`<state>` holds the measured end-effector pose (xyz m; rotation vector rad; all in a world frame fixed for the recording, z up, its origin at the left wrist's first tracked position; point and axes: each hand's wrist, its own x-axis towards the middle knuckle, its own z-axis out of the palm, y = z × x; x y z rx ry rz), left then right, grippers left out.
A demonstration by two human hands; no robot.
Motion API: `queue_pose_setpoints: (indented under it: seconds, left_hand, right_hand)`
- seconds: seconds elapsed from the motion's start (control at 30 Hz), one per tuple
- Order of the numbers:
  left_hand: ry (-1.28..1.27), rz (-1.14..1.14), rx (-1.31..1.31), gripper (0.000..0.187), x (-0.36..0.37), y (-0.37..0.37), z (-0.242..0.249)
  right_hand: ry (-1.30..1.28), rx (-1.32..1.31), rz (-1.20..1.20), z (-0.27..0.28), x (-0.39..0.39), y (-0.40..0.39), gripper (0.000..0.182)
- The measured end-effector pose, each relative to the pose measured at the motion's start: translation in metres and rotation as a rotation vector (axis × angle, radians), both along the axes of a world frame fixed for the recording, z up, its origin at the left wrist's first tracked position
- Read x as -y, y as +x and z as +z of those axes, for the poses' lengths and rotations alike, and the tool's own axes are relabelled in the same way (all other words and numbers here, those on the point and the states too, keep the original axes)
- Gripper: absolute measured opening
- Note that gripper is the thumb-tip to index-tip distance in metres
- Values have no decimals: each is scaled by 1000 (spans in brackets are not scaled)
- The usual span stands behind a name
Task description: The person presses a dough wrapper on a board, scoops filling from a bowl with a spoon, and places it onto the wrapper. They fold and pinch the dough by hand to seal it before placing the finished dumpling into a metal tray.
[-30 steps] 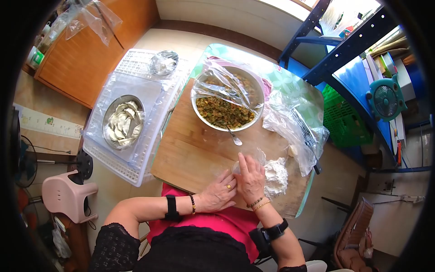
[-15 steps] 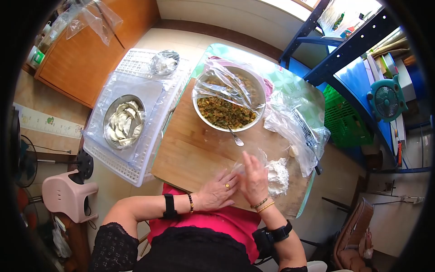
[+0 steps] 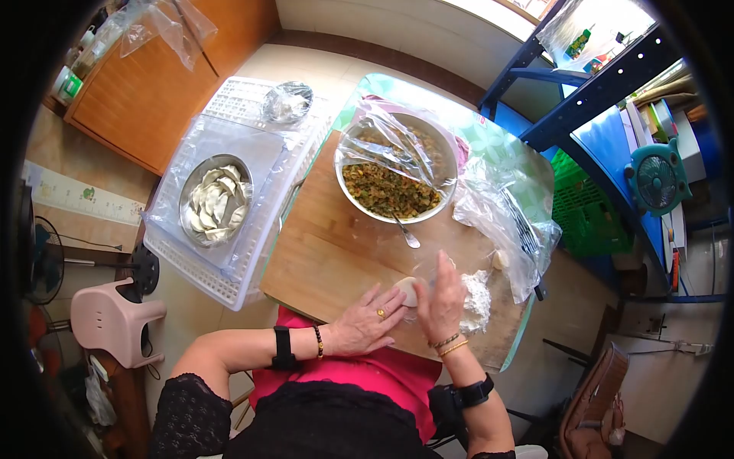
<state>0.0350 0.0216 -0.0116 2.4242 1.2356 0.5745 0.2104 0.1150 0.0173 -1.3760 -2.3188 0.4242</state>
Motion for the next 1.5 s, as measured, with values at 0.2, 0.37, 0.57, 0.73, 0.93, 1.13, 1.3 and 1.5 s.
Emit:
queue_pose_setpoints:
  seconds: [0.2, 0.37, 0.57, 0.73, 0.93, 1.13, 1.3, 1.5]
  left_hand:
    - [-78, -59, -63, 66, 2, 8, -3]
    - [14, -7, -37, 65, -2, 0, -4]
    - [-233, -107, -96, 63, -8, -5, 14]
    - [-11, -9, 15, 62, 4, -2, -8]
    - [-60, 79, 25, 64, 4, -1, 2]
    - [-22, 23, -25, 63, 3, -10, 0]
    - [-5, 50, -47, 63, -3, -10, 4]
    - [-93, 78, -46, 64, -1, -9, 10]
  right_hand:
    - [117, 208, 14, -21, 6, -9, 72]
    - [-89, 16, -45, -9, -28, -3, 75]
    - [61, 192, 226, -7, 10, -23, 76]
    - [110, 170, -36, -32, -22, -23, 75]
    - [-42, -110, -33, -11, -16, -20, 74]
    - [141, 190, 98, -12, -4, -38, 73]
    - [18, 57, -41, -26, -32, -31, 75]
    - [96, 88, 161, -2, -4, -38, 70]
